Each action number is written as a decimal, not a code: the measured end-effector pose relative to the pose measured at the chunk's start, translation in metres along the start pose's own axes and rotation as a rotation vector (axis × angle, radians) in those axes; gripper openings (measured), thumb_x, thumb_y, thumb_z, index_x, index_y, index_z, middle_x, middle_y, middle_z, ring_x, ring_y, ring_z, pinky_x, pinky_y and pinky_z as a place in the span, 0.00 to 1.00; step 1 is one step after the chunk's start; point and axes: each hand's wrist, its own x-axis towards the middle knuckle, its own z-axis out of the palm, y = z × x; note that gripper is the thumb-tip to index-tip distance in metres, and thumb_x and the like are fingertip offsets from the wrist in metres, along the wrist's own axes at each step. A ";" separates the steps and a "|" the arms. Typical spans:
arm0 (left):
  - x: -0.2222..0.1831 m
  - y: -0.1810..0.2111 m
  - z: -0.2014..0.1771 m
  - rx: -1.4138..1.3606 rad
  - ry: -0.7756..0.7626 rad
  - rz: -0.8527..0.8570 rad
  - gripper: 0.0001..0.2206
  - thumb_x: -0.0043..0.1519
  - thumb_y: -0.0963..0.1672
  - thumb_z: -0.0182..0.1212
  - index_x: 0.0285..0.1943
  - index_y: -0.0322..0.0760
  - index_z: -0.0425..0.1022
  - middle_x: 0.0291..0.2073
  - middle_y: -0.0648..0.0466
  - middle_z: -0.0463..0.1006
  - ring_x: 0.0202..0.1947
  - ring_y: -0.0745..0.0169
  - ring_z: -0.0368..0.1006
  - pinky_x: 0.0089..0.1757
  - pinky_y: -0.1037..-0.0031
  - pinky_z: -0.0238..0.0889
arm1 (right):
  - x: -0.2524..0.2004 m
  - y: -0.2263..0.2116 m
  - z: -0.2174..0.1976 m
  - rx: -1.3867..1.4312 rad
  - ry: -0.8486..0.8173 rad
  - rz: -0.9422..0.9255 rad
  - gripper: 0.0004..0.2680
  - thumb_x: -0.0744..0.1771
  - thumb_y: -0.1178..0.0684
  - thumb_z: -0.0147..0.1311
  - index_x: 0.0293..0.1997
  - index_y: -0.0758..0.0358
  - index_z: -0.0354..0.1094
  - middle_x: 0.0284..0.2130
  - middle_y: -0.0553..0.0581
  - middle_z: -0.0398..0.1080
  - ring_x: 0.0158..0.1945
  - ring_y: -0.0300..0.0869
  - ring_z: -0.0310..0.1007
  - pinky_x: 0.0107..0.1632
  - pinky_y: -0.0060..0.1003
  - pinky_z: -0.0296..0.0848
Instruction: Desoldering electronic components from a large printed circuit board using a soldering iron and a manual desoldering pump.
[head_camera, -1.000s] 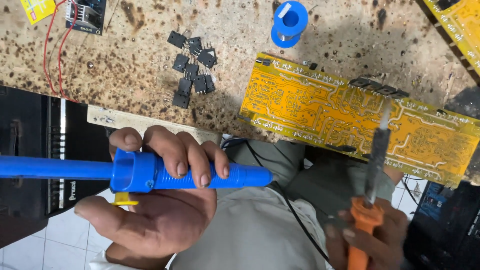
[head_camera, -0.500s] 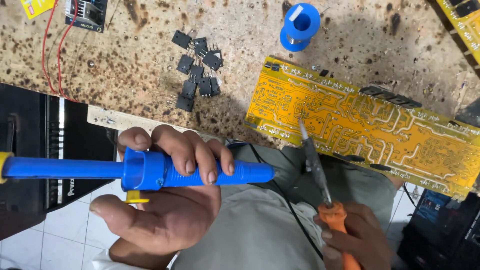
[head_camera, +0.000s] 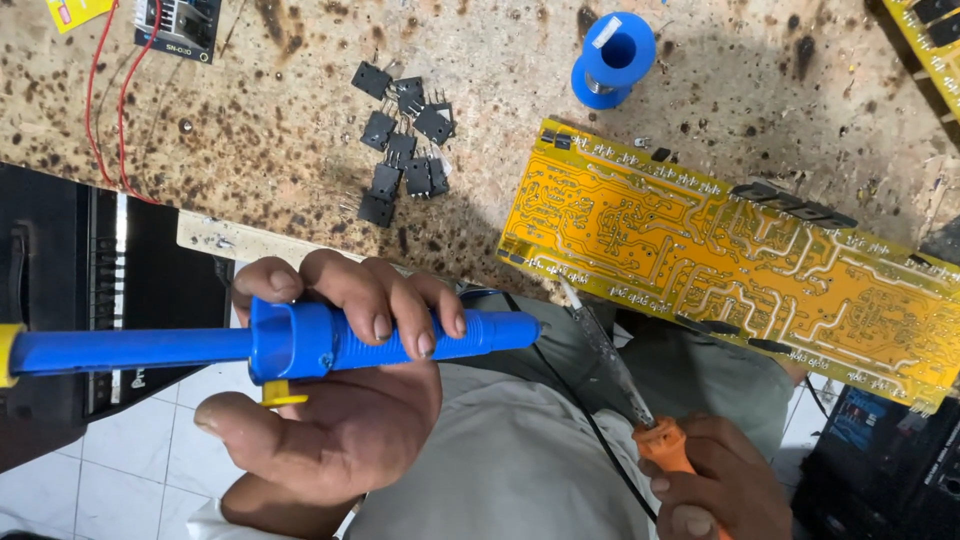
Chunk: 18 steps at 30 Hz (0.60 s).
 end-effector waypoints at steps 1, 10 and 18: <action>0.000 0.000 0.000 -0.002 -0.003 0.006 0.21 0.72 0.59 0.48 0.60 0.45 0.61 0.38 0.52 0.63 0.29 0.55 0.62 0.38 0.57 0.65 | 0.002 0.003 0.000 -0.002 -0.013 -0.077 0.18 0.70 0.47 0.36 0.20 0.61 0.67 0.19 0.55 0.59 0.32 0.49 0.69 0.37 0.36 0.72; 0.003 -0.003 -0.001 0.054 0.006 0.072 0.22 0.72 0.59 0.49 0.61 0.45 0.62 0.38 0.52 0.63 0.28 0.55 0.62 0.37 0.56 0.67 | 0.005 0.001 -0.001 -0.021 -0.039 -0.088 0.25 0.71 0.39 0.30 0.16 0.59 0.67 0.18 0.53 0.56 0.31 0.48 0.67 0.38 0.38 0.68; 0.008 -0.017 0.008 0.102 -0.047 0.251 0.24 0.71 0.61 0.47 0.63 0.46 0.62 0.38 0.52 0.63 0.27 0.58 0.63 0.38 0.58 0.70 | 0.014 -0.015 -0.003 0.054 0.042 -0.040 0.23 0.72 0.37 0.28 0.24 0.59 0.67 0.20 0.56 0.66 0.32 0.49 0.70 0.37 0.38 0.70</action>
